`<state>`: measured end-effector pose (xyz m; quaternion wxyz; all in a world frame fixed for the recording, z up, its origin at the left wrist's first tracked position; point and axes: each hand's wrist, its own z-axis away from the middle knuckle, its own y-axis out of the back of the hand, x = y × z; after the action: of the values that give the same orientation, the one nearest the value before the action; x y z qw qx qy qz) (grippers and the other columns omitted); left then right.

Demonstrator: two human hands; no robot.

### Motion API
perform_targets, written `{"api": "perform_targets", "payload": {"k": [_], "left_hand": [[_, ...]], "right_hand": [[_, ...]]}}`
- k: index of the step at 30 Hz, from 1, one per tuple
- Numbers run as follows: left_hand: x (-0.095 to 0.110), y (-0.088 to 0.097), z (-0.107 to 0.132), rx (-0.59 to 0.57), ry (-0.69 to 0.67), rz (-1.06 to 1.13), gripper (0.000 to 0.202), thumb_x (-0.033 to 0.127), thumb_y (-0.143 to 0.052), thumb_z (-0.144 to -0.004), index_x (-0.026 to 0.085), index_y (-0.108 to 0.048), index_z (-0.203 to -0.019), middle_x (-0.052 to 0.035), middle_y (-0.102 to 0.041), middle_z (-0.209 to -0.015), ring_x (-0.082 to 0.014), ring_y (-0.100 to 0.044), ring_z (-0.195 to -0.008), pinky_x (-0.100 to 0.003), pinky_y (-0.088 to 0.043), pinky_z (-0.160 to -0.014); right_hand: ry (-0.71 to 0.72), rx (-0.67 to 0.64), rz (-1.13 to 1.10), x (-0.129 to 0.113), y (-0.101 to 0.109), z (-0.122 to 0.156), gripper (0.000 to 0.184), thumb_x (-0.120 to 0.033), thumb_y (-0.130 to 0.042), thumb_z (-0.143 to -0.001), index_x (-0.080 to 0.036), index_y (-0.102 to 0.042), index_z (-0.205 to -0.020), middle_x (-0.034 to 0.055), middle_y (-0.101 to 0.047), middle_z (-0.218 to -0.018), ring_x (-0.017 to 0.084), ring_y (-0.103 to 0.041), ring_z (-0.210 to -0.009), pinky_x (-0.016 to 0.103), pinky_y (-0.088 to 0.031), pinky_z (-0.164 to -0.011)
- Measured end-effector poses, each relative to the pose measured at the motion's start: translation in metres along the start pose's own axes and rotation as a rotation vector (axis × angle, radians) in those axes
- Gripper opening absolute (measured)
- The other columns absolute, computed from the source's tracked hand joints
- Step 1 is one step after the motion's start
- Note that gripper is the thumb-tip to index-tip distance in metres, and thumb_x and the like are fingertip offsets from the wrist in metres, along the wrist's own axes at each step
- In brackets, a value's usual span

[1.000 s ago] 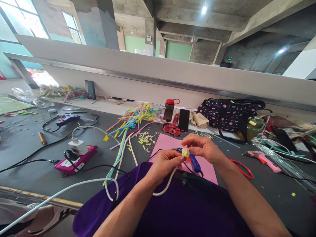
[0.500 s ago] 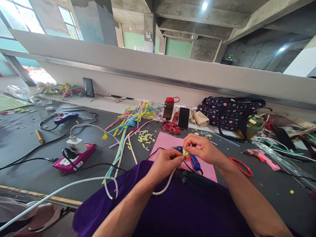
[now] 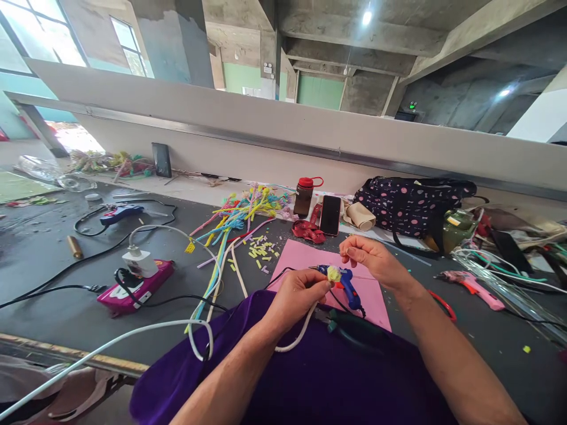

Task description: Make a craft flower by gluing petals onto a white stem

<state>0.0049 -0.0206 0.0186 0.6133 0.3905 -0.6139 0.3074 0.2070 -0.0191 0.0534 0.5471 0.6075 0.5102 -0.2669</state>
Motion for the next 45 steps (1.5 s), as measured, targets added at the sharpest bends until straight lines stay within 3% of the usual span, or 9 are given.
{"api": "perform_targets", "payload": {"k": [5,14,21,28,38,45], "left_hand": [[-0.002,-0.001,0.000,0.046,-0.084,-0.014,0.020,0.031,-0.057,-0.074,0.013,-0.066,-0.069,0.0008,-0.054,-0.057,-0.0081,-0.041,-0.050,-0.020,-0.030,-0.048],[-0.004,-0.002,0.003,0.212,-0.217,-0.261,0.022,0.031,-0.055,-0.077,0.015,-0.068,-0.070,0.0024,-0.057,-0.058,-0.0088,-0.042,-0.052,-0.020,-0.030,-0.051],[-0.008,-0.002,0.002,0.267,-0.276,-0.410,0.019,0.028,-0.055,-0.078,0.019,-0.071,-0.076,-0.0003,-0.065,-0.064,-0.0111,-0.052,-0.056,-0.022,-0.035,-0.056],[-0.006,-0.002,0.001,0.294,-0.300,-0.451,0.018,0.026,-0.056,-0.077,0.021,-0.072,-0.080,-0.0015,-0.069,-0.070,-0.0126,-0.057,-0.061,-0.022,-0.037,-0.060],[-0.006,-0.003,0.001,0.343,-0.290,-0.444,0.016,0.026,-0.057,-0.075,0.020,-0.072,-0.074,-0.0023,-0.068,-0.070,-0.0125,-0.055,-0.059,-0.022,-0.036,-0.057],[-0.008,-0.002,0.000,0.334,-0.335,-0.547,0.018,0.026,-0.054,-0.078,0.021,-0.071,-0.077,-0.0034,-0.069,-0.071,-0.0145,-0.058,-0.065,-0.022,-0.037,-0.060]], "right_hand": [[-0.010,-0.021,0.029,-0.005,-0.008,0.002,0.028,-0.042,-0.049,-0.086,-0.017,-0.057,-0.078,0.0011,-0.055,-0.071,0.013,-0.049,-0.063,0.026,-0.041,-0.059],[0.070,-0.049,0.023,-0.016,-0.018,0.007,0.025,-0.038,-0.049,-0.087,-0.018,-0.063,-0.092,0.0033,-0.060,-0.081,0.015,-0.055,-0.072,0.026,-0.044,-0.061],[0.200,0.066,0.306,-0.027,-0.024,0.011,0.007,-0.024,-0.059,-0.081,-0.019,-0.064,-0.079,0.0023,-0.061,-0.079,0.015,-0.056,-0.070,0.025,-0.043,-0.059],[0.226,0.107,0.494,-0.025,-0.026,0.011,0.010,-0.020,-0.051,-0.085,-0.019,-0.059,-0.078,0.0019,-0.059,-0.077,0.015,-0.054,-0.070,0.027,-0.041,-0.065],[0.106,0.157,0.308,-0.007,-0.008,0.005,0.013,-0.028,-0.048,-0.086,-0.018,-0.055,-0.082,-0.0008,-0.058,-0.067,0.013,-0.054,-0.061,0.025,-0.041,-0.056],[0.177,0.076,0.393,-0.024,-0.016,0.012,0.011,-0.029,-0.057,-0.083,-0.020,-0.063,-0.082,0.0012,-0.061,-0.075,0.014,-0.056,-0.067,0.025,-0.042,-0.058]]}}
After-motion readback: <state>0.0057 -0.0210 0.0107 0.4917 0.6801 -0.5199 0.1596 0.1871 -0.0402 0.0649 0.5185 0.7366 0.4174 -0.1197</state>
